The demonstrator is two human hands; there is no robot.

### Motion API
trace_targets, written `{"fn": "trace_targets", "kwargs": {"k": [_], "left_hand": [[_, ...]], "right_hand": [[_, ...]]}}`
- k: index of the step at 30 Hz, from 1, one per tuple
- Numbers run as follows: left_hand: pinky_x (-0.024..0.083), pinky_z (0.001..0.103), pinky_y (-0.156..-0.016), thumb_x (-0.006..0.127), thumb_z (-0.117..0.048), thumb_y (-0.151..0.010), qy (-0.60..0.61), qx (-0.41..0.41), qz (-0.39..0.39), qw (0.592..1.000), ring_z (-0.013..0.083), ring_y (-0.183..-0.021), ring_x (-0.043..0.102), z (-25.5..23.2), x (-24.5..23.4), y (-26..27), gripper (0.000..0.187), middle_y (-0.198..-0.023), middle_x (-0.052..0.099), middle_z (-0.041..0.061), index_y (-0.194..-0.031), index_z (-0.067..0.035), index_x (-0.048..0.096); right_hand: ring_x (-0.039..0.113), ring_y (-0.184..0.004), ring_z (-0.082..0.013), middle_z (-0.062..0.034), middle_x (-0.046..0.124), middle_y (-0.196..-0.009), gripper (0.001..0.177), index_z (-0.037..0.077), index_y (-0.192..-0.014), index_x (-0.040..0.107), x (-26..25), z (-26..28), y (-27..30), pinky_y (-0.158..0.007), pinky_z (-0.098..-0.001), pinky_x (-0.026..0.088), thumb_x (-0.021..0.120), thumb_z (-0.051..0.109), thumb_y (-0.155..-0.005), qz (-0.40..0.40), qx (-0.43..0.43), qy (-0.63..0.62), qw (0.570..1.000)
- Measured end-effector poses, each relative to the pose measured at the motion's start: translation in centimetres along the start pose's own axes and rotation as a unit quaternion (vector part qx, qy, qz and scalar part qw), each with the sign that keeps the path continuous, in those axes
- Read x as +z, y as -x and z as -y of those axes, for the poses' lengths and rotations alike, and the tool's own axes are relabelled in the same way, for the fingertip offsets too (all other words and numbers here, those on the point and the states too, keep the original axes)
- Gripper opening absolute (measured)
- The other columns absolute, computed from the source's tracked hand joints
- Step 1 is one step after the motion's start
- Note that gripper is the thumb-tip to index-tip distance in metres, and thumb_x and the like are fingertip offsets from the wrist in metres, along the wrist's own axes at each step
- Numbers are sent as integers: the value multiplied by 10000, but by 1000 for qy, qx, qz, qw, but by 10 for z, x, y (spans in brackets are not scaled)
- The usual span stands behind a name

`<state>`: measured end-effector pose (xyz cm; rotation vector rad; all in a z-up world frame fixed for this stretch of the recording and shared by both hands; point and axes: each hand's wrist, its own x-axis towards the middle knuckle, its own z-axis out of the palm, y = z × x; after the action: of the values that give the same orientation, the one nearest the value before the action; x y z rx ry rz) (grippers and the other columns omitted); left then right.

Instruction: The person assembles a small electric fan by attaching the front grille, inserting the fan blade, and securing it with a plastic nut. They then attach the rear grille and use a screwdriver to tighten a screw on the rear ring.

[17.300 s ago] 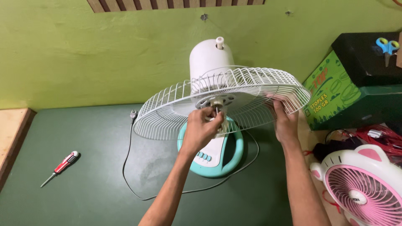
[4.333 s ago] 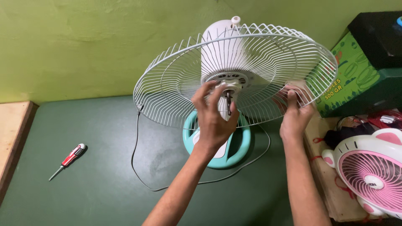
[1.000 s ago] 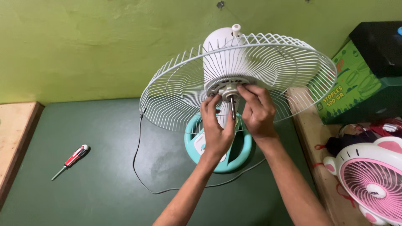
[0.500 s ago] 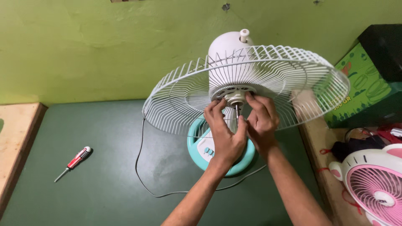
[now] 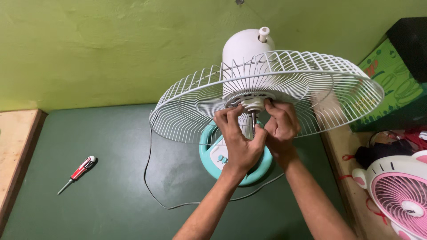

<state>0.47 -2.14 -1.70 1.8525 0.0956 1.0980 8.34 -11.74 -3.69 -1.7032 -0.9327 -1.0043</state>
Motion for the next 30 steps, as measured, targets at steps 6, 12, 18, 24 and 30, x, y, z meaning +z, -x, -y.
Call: {"fn": "trace_targets", "kwargs": {"k": [6, 12, 18, 24, 30], "left_hand": [[386, 488, -1058, 663, -73, -794, -5, -20, 11, 1000, 359, -1168, 432, -2, 0, -2, 503, -1193, 435, 207, -1252, 60, 504], [356, 510, -1070, 732, -165, -842, -55, 19, 23, 998, 372, -1178, 433, -6, 0, -3, 501, -1189, 448, 216, -1219, 49, 482], [356, 512, -1078, 709, -168, -815, -60, 10, 4, 998, 373, -1185, 424, -7, 3, -5, 499, -1195, 439, 218, -1204, 44, 479], [350, 514, -1085, 696, -136, -800, -37, 22, -11, 999, 365, -1191, 418, -1, 7, -3, 478, -1192, 428, 209, -1192, 34, 481], [355, 515, -1097, 671, -100, -818, -23, 25, -26, 999, 371, -1204, 413, 4, 14, -1, 464, -1216, 412, 218, -1217, 39, 479]], "right_hand": [[652, -987, -312, -156, 646, -1089, 265, 0, -1150, 619, 6, -13, 13, -858, -420, 570, 704, 88, -916, -12, 5, -18, 1000], [631, -1048, -285, -153, 599, -1270, 432, 47, -1347, 562, 15, -29, 33, -855, -370, 547, 702, 34, -939, 3, 67, -44, 997], [628, -1019, -250, -146, 596, -1235, 491, 62, -1358, 530, 12, -28, 35, -853, -358, 548, 702, 15, -901, 13, 55, -31, 998], [616, -898, -188, -111, 617, -1131, 461, 69, -1378, 494, 24, -39, 48, -777, -325, 547, 689, -18, -969, 2, 65, -80, 995], [609, -853, -156, -89, 627, -1057, 392, 66, -1319, 483, 32, -55, 61, -736, -312, 547, 700, 31, -994, 6, 115, -107, 988]]}}
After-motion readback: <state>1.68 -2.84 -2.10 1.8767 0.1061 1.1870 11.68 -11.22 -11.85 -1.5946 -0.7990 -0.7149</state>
